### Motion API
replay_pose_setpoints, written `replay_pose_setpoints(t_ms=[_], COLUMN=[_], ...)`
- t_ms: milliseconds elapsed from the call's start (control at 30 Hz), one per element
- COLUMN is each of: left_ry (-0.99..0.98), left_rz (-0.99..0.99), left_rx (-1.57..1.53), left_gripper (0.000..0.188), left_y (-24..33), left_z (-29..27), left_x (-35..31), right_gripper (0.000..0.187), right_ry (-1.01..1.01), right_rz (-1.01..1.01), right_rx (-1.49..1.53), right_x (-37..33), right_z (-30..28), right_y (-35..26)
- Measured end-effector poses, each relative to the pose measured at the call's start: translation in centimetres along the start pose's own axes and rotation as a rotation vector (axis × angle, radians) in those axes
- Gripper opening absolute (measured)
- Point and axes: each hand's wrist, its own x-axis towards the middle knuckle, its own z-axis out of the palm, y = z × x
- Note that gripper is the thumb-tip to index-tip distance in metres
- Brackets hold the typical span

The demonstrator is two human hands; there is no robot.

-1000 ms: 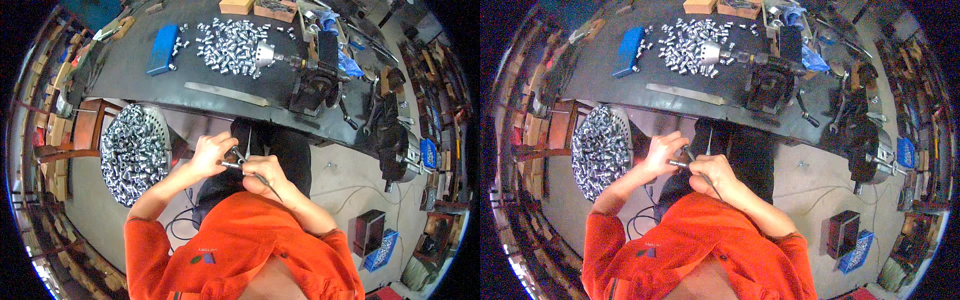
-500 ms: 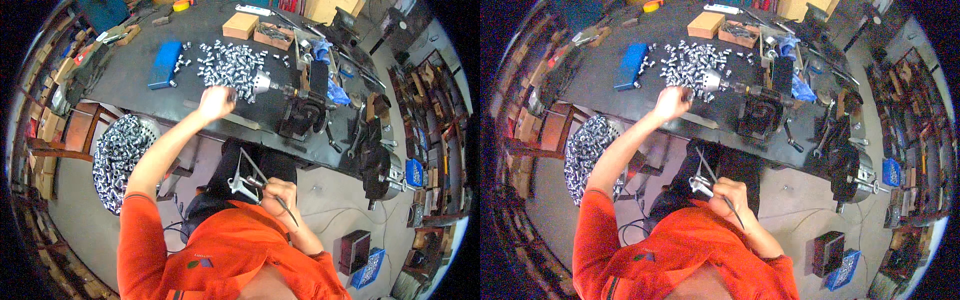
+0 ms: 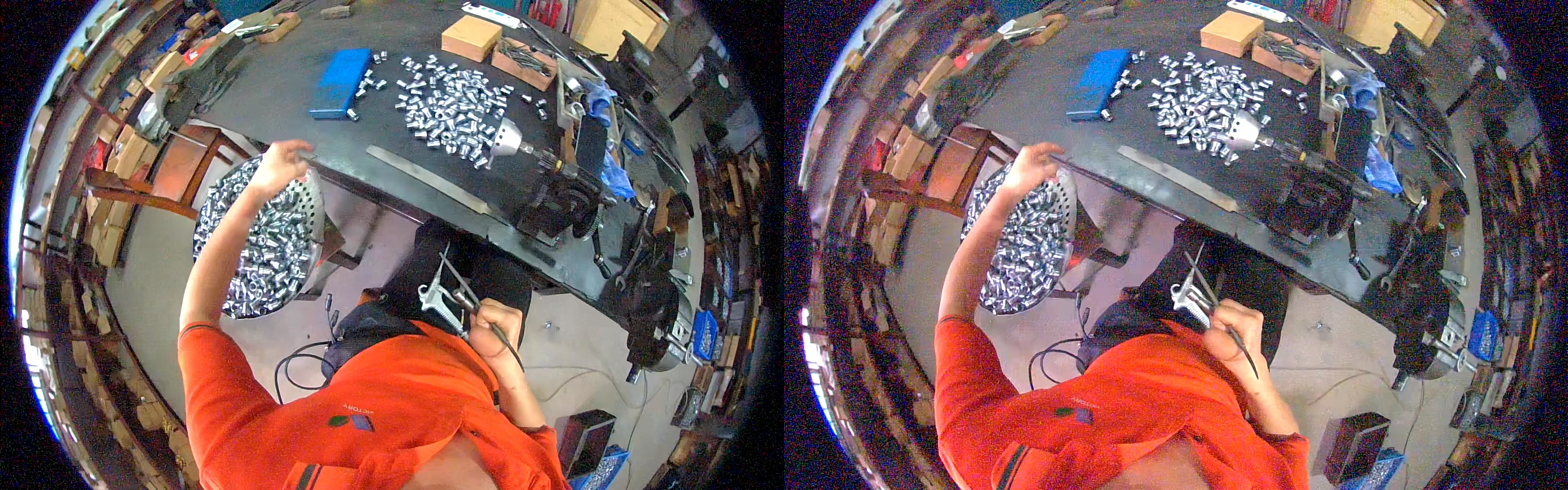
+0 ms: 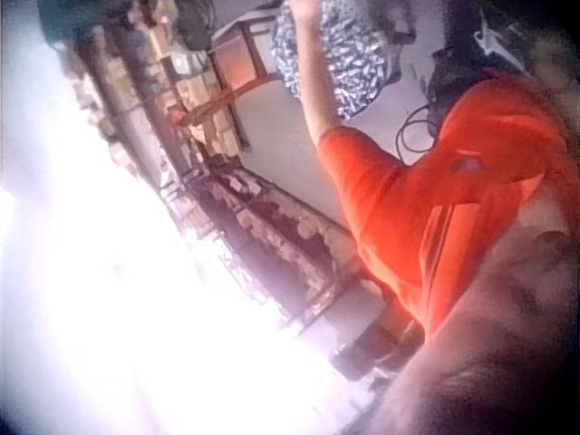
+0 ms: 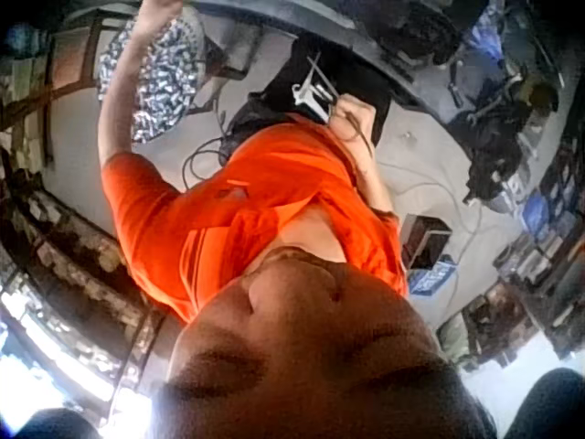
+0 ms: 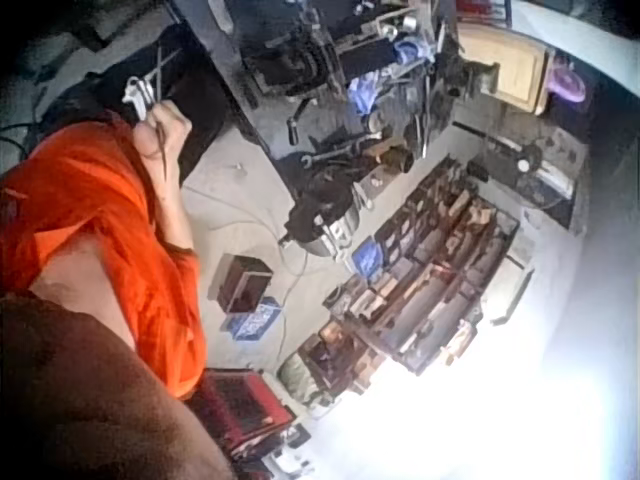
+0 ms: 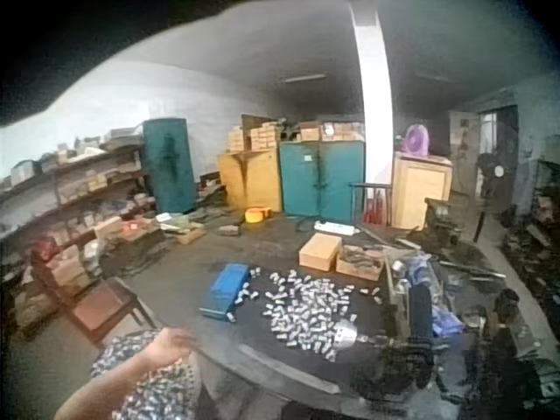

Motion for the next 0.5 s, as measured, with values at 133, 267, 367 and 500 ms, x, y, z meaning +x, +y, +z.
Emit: replay_pose_setpoints(t_ms=[133,267,367,500], left_ry=[-0.059,-0.062,-0.158,-0.103], left_rz=[-0.271,-0.203,-0.252,-0.107], left_rx=[0.544,1.079,1.188,1.171], left_gripper=[0.030,0.023,0.019,0.015], left_y=[-5.2,-6.2,-6.6,-6.8], left_z=[-1.5,1.0,1.9,1.8], left_x=[-1.0,-1.5,-1.0,-1.7], right_gripper=[0.020,0.030,0.027,0.020], right_ry=[-0.014,0.014,0.007,-0.036], right_rz=[-0.024,-0.078,-0.072,-0.041], right_rx=[-0.007,-0.031,-0.040,-0.035], right_x=[0.4,0.5,0.3,-0.1], right_z=[0.6,0.9,0.6,0.2], right_y=[0.1,-0.3,-0.5,0.0])
